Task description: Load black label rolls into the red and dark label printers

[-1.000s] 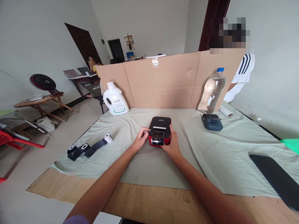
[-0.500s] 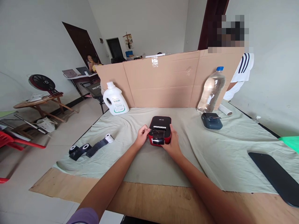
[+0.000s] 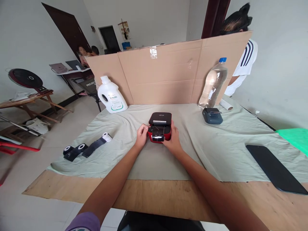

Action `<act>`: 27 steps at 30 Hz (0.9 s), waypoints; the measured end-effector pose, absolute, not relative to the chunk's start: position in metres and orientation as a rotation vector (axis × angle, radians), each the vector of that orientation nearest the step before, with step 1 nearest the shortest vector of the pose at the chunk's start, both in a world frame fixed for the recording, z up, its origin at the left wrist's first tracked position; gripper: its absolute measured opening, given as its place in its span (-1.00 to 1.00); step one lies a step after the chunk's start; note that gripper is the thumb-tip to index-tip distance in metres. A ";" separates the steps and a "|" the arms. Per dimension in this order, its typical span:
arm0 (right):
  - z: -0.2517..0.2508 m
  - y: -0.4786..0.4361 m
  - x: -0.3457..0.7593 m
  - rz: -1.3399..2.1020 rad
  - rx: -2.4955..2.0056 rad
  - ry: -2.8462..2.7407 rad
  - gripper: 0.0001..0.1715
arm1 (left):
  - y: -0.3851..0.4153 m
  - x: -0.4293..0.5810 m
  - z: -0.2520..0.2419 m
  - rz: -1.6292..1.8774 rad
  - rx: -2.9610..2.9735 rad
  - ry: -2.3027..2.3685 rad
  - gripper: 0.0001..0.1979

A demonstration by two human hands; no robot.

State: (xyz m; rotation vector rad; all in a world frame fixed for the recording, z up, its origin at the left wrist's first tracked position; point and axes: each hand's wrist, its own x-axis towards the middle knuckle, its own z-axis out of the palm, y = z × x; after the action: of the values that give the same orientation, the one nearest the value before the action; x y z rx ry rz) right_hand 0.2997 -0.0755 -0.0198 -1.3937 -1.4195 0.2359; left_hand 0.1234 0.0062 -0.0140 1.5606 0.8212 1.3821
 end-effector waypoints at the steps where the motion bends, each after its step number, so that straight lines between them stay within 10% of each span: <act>1: -0.019 -0.076 0.300 0.252 -1.401 -1.414 0.18 | 0.006 0.122 -0.015 1.383 1.573 0.828 -0.60; 18: -0.006 -0.082 0.320 0.571 -1.287 -1.507 0.03 | 0.000 0.119 -0.006 1.406 1.573 0.803 -0.73; 27: 0.052 -0.051 0.357 0.405 -1.454 -1.597 -0.63 | 0.003 0.120 -0.008 1.404 1.537 0.762 -0.72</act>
State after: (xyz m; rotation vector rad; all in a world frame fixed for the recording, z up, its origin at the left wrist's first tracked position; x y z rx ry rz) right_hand 0.3575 -0.0508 0.0522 -1.4543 -1.5966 0.4050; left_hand 0.1202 0.0027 -0.0084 1.5370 0.7622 1.4038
